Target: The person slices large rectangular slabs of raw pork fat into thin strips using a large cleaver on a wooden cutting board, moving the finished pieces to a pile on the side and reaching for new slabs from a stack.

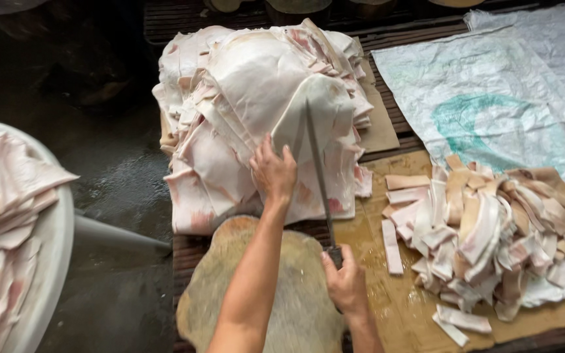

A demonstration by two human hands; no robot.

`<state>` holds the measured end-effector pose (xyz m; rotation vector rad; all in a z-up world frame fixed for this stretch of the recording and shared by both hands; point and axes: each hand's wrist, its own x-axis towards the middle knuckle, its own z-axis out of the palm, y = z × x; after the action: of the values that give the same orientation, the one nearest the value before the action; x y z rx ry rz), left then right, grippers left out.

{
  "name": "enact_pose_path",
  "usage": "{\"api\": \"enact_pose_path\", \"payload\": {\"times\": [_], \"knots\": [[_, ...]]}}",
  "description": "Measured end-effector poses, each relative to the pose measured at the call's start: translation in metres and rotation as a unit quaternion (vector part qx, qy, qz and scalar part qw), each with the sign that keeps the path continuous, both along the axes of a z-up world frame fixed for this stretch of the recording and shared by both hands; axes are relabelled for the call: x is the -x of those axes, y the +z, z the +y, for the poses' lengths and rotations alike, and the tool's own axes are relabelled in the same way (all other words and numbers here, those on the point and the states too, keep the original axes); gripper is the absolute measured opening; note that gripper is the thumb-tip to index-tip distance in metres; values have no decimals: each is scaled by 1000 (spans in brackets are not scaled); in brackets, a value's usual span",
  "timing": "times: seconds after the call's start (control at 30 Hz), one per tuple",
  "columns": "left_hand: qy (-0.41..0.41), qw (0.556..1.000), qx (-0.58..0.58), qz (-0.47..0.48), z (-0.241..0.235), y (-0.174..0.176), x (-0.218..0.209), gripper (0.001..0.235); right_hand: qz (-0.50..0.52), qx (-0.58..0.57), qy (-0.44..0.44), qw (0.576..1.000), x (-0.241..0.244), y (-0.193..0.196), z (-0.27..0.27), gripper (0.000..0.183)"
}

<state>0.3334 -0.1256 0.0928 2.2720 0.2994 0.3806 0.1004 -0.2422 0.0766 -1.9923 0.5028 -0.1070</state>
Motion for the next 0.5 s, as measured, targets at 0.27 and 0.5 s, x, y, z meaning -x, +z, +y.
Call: {"api": "enact_pose_path", "payload": {"times": [0.27,0.5], "knots": [[-79,992,-73,67,-5,-10,-35,26,38,-16,-5,999,-43,-28,12,22],[-175,952,234,87,-2,55,9,32,36,-172,-16,984,-3,22,-1,16]]}}
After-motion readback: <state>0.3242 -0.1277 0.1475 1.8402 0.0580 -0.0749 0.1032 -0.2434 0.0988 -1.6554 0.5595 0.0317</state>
